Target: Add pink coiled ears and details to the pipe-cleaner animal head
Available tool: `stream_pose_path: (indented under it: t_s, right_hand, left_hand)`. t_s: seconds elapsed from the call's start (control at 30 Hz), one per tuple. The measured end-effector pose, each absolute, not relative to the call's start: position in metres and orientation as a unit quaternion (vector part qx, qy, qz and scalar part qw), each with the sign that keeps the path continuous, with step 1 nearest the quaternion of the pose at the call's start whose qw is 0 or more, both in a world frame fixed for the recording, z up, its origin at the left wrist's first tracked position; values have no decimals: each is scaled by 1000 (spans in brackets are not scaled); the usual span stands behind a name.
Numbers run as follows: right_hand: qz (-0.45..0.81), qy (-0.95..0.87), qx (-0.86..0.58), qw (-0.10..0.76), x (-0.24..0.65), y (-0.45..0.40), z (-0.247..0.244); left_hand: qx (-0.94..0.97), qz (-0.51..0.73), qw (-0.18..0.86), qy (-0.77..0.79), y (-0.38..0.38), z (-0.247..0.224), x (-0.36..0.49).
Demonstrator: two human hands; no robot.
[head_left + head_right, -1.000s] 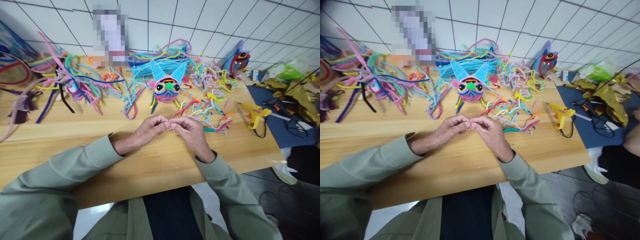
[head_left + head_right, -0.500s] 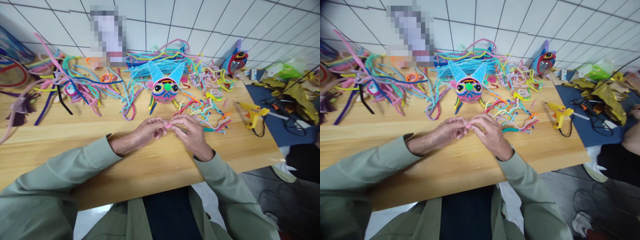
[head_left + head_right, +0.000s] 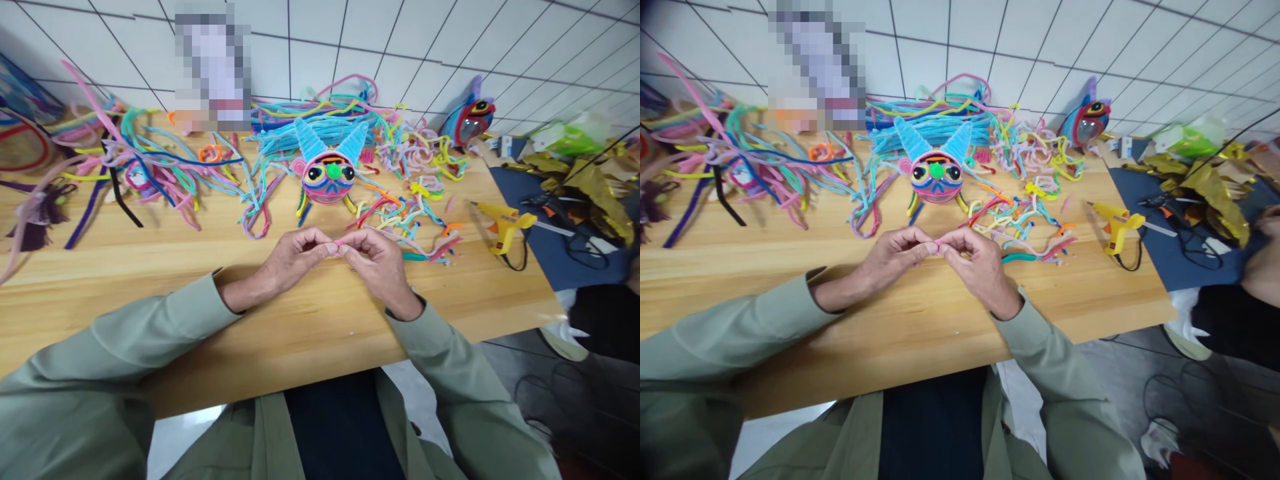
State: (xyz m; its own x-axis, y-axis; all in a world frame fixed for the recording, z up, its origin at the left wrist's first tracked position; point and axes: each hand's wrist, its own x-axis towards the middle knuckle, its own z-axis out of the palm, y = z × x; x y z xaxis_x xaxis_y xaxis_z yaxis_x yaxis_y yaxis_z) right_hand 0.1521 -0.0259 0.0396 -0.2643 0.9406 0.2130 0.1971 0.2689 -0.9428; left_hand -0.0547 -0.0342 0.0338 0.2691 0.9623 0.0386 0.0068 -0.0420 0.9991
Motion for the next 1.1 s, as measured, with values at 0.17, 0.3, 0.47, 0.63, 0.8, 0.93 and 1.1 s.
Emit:
stream_pose_path:
  t_s: [0.17, 0.3, 0.47, 0.63, 0.8, 0.93, 1.1]
  right_hand:
    - [460, -646, -420, 440, 153, -25, 36]
    - [455, -643, -439, 433, 153, -25, 37]
    - [445, -638, -455, 434, 151, -26, 39]
    - [431, -647, -446, 444, 151, -26, 39]
    - [403, -663, -456, 435, 154, -27, 38]
    - [351, -697, -458, 427, 156, -27, 35]
    - [310, -724, -450, 421, 157, -28, 32]
  left_hand:
    - [551, 423, 583, 422, -32, 37, -55]
    - [536, 415, 606, 417, -33, 40, -55]
    - [540, 423, 594, 419, -34, 39, -53]
    - [536, 417, 594, 431, -34, 36, -52]
    - [530, 417, 621, 400, -35, 34, -51]
    - [528, 411, 621, 409, -34, 32, -51]
    - [532, 424, 611, 405, -34, 29, -49]
